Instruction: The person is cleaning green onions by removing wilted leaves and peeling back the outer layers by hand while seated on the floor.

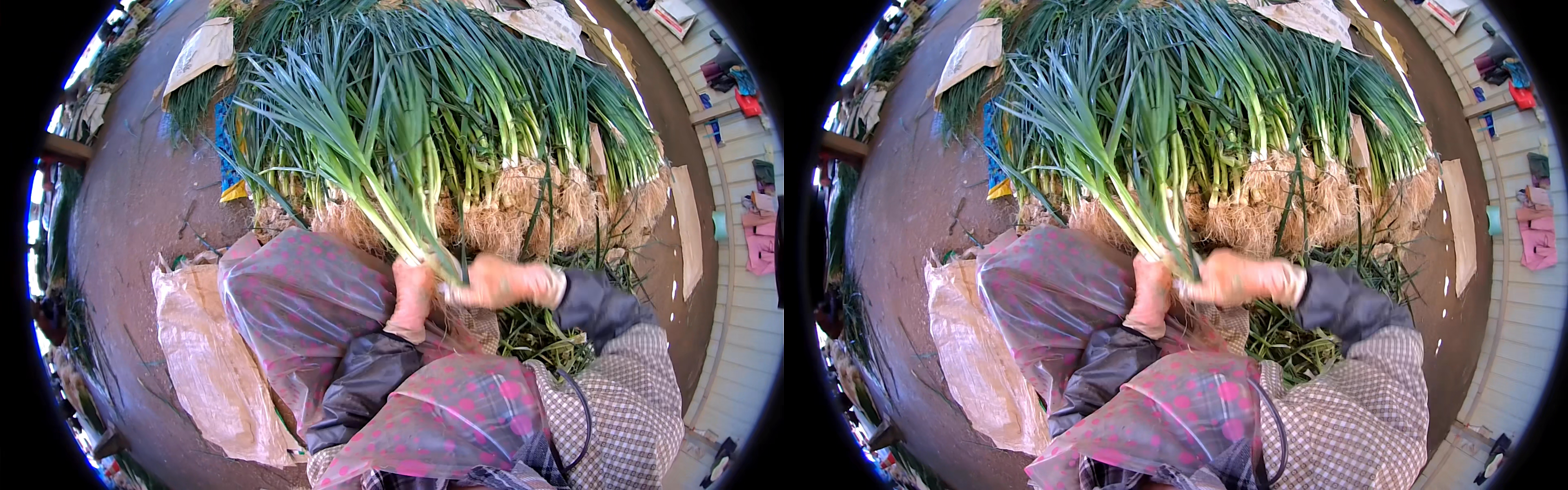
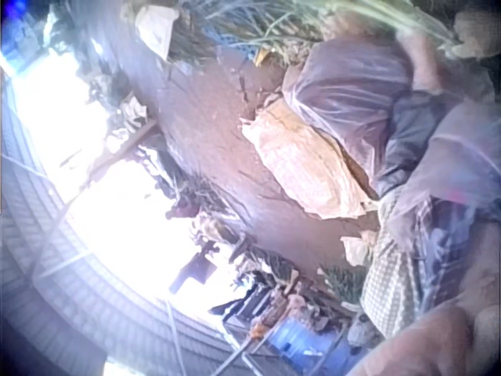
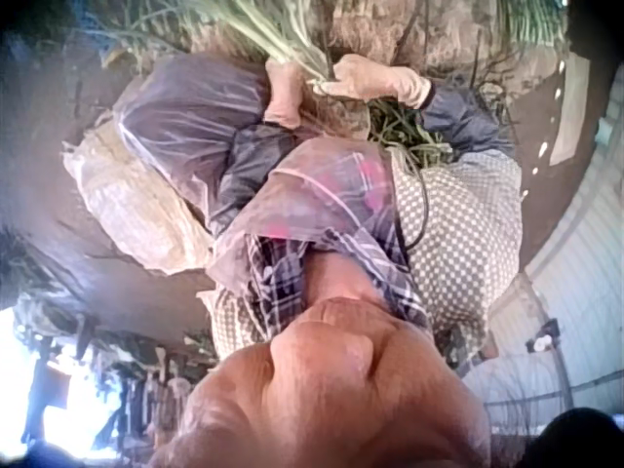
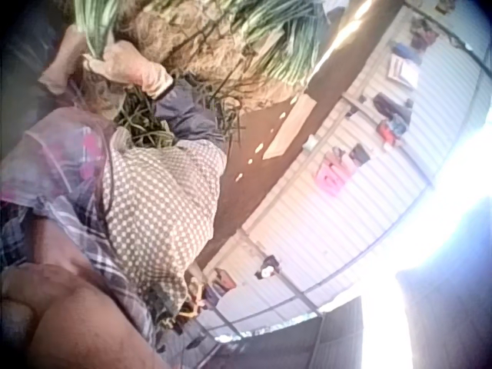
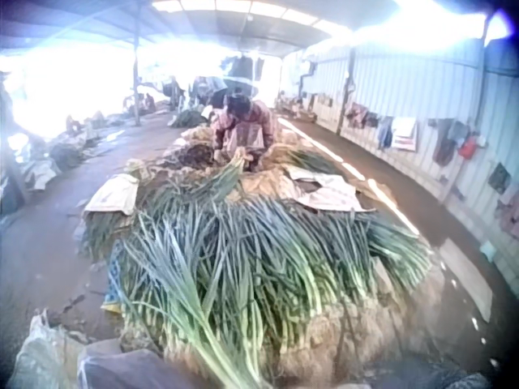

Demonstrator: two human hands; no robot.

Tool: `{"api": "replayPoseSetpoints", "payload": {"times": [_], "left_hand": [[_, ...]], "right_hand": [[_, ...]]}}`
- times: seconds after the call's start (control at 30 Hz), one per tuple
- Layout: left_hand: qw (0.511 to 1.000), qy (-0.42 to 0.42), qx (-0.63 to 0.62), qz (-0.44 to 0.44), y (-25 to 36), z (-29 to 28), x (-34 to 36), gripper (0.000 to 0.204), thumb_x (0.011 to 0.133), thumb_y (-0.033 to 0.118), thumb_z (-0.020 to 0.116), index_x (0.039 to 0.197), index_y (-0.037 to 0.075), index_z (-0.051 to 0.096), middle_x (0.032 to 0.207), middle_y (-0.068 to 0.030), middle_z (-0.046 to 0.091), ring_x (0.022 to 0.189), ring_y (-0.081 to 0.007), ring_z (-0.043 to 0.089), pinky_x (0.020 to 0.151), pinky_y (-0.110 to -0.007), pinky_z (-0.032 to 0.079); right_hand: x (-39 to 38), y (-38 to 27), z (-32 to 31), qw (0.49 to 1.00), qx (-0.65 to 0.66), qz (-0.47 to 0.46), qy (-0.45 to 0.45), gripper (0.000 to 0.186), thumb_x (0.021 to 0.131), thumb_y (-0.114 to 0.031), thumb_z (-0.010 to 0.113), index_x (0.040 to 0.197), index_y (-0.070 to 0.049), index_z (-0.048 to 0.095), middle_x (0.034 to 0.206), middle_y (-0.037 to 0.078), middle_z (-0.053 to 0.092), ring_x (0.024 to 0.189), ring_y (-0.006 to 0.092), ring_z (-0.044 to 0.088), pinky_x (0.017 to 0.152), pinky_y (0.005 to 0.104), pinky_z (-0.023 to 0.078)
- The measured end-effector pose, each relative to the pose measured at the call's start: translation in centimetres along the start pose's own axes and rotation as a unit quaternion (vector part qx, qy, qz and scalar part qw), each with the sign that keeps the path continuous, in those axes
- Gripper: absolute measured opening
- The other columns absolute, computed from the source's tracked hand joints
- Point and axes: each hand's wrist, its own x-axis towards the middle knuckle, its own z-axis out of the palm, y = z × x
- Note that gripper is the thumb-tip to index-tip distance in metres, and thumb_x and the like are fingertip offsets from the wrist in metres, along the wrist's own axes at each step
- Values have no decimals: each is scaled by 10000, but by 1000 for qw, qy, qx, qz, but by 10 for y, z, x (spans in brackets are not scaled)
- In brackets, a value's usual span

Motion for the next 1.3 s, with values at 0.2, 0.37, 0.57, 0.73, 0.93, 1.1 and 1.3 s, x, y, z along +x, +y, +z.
{"api": "replayPoseSetpoints", "payload": {"times": [0.2,0.37,0.57,0.73,0.93,1.1,1.3], "left_hand": [[992,-113,-60,-2,26,15,-25,207,851,-21,588,1058,-20,591,885,-45,619,745,-122,608,685,-251,522],[981,-154,-104,-57,28,19,-25,250,889,25,535,1132,-30,540,936,-112,636,790,-206,663,705,-340,580],[992,-103,-51,-43,11,4,-17,215,879,5,546,1093,-18,550,931,-93,637,801,-190,658,683,-311,568],[997,-80,15,11,16,-2,-23,163,836,-57,608,974,13,557,901,-34,611,773,-101,591,698,-232,501],[991,-122,-54,-9,33,9,-34,214,823,-46,621,1021,14,565,942,-54,621,781,-111,599,710,-233,499],[992,-88,-81,-25,17,8,-17,164,846,-25,595,1004,2,560,877,-82,634,734,-158,629,644,-261,527],[987,-104,-99,-72,27,10,-21,168,869,-21,559,1037,-22,552,940,-103,631,817,-169,644,717,-281,547]], "right_hand": [[-156,-10,-5,678,136,365,623,482,989,-411,406,767,-66,658,673,-22,555,550,85,451,537,252,415],[-289,44,77,700,-157,695,-42,796,834,-659,501,1227,31,553,991,220,666,897,316,654,820,419,491],[-45,-25,10,933,122,283,186,662,811,-582,604,1234,-78,531,1013,175,671,808,306,675,739,355,516],[22,15,-21,947,227,218,-69,547,911,-528,519,742,-9,542,552,70,442,515,198,488,506,332,393],[-9,-17,-2,974,176,73,125,338,992,-239,451,1162,10,604,623,61,489,510,146,480,496,280,413],[-38,-79,6,943,316,-57,87,179,939,-83,485,956,25,626,689,64,653,599,144,639,586,282,516],[-26,-23,-10,862,384,183,276,416,946,-235,532,1284,0,472,934,108,639,848,132,598,728,237,495]]}}
